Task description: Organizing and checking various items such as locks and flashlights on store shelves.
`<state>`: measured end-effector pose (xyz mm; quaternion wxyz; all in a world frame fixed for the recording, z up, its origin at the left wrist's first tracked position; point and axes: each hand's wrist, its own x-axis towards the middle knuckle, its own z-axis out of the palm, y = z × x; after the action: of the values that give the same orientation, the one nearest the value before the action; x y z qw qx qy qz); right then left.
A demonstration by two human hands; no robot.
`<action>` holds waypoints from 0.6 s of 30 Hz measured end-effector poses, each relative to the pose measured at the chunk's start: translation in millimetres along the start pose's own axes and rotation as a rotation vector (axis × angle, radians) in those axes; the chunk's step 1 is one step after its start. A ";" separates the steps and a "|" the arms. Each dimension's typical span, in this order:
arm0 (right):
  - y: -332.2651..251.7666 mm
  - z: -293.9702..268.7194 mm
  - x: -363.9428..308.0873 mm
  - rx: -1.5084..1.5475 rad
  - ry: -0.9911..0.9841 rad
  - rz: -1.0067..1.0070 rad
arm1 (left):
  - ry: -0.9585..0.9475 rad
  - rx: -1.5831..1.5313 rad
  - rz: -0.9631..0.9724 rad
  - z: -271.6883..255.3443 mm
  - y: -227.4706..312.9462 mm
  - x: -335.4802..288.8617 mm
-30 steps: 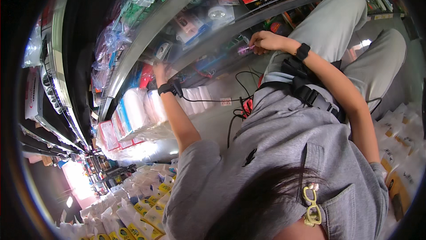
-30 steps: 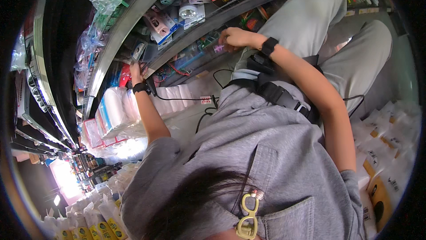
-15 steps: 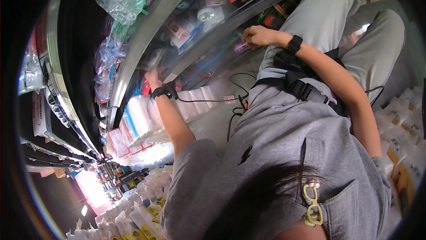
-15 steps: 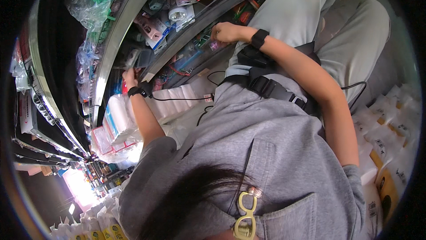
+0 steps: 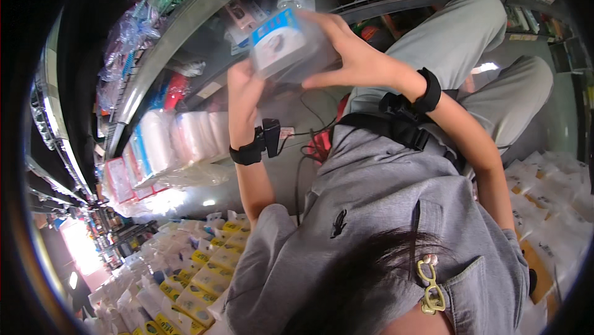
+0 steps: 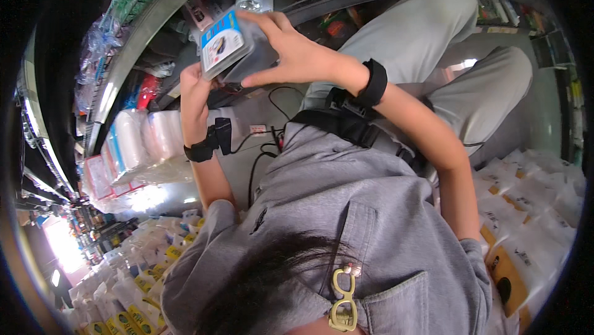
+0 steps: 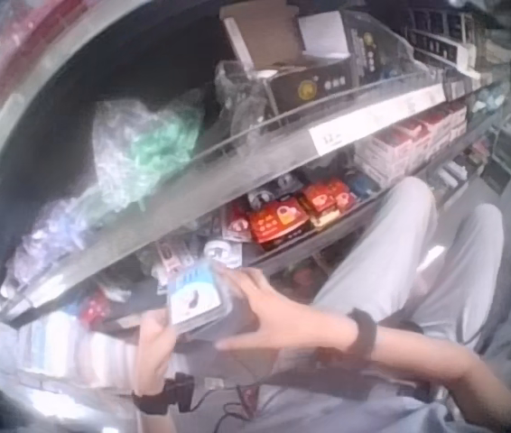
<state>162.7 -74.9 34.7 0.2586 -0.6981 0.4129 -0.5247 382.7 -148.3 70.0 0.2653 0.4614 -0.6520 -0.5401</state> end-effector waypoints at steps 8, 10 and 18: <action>-16.3 -69.2 -18.6 -0.092 0.184 -0.079 | 0.016 0.370 0.485 72.8 35.2 8.8; -21.8 -94.2 -31.5 -0.058 0.188 -0.012 | -0.116 0.130 0.401 89.0 47.8 7.5; -34.1 -142.3 -90.2 0.533 0.393 0.223 | -0.617 -0.474 0.322 163.1 47.8 49.3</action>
<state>28.7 29.8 59.9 0.4032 -0.4423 0.3769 -0.7069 208.6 -117.5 62.9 0.2375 0.0964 -0.6224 -0.7395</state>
